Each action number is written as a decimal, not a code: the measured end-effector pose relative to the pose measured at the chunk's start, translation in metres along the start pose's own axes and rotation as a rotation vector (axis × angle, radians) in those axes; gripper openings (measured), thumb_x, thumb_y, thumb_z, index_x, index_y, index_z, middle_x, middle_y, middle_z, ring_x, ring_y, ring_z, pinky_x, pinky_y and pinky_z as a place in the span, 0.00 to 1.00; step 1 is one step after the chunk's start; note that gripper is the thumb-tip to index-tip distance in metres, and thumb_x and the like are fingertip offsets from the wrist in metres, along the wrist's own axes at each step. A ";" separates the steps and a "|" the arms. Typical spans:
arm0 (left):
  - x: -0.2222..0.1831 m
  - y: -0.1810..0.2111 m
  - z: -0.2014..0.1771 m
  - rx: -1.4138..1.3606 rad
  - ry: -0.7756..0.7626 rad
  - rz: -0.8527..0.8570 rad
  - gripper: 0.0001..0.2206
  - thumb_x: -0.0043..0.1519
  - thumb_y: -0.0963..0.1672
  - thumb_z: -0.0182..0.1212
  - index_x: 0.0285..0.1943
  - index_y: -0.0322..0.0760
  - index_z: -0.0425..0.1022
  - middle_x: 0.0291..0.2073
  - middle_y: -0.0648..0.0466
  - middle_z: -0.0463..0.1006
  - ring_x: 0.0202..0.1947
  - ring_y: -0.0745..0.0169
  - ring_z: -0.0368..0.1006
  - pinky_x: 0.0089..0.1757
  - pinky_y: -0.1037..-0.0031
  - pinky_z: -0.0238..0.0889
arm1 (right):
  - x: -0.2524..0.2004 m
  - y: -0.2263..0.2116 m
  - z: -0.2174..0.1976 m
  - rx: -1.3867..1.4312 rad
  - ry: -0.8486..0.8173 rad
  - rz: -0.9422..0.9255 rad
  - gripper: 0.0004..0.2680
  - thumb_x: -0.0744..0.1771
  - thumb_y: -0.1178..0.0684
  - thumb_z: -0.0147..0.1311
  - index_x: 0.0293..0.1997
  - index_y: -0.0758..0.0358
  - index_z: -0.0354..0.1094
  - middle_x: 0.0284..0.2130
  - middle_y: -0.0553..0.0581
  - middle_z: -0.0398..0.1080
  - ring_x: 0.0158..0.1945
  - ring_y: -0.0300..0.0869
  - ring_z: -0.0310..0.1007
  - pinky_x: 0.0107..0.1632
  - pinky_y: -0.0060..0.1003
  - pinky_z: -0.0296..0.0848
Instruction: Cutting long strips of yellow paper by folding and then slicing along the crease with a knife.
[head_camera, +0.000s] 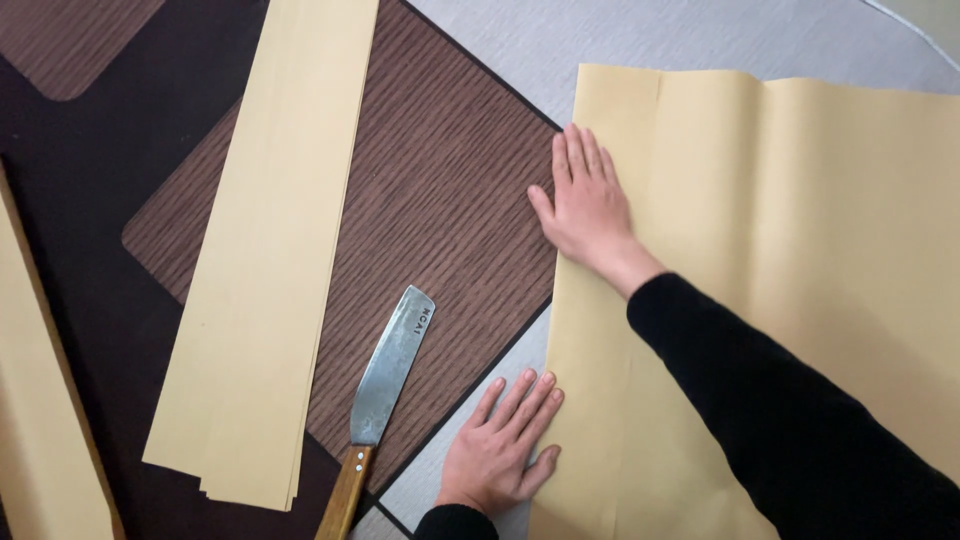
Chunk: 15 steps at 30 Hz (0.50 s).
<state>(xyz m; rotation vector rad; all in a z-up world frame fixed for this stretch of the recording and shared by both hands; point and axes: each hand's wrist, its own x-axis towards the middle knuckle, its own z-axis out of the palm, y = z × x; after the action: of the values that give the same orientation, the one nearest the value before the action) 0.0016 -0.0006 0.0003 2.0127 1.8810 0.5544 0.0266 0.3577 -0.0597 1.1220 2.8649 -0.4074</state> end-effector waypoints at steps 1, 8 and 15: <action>0.001 0.000 -0.001 -0.006 0.002 0.000 0.32 0.73 0.53 0.52 0.86 0.37 0.66 0.86 0.50 0.64 0.87 0.53 0.53 0.78 0.54 0.40 | 0.009 0.003 -0.004 -0.008 -0.042 0.013 0.33 0.77 0.35 0.31 0.86 0.80 0.37 0.86 0.79 0.34 0.89 0.63 0.27 0.86 0.56 0.30; 0.000 -0.001 0.000 -0.010 -0.013 -0.002 0.32 0.74 0.53 0.51 0.87 0.36 0.66 0.86 0.50 0.63 0.87 0.53 0.51 0.78 0.54 0.39 | 0.053 0.026 -0.016 -0.028 -0.113 0.002 0.35 0.76 0.33 0.33 0.87 0.78 0.33 0.86 0.78 0.31 0.89 0.62 0.24 0.86 0.55 0.29; 0.001 -0.001 -0.002 -0.014 0.000 -0.015 0.32 0.74 0.54 0.51 0.86 0.37 0.67 0.86 0.51 0.64 0.87 0.54 0.52 0.78 0.55 0.39 | 0.084 0.030 -0.045 0.012 -0.233 0.025 0.36 0.75 0.33 0.36 0.88 0.76 0.29 0.87 0.76 0.26 0.89 0.62 0.22 0.86 0.54 0.30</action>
<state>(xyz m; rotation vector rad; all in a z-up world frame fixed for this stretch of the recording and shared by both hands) -0.0004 0.0000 0.0018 1.9876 1.8852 0.5619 -0.0121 0.4459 -0.0344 1.0353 2.6476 -0.5173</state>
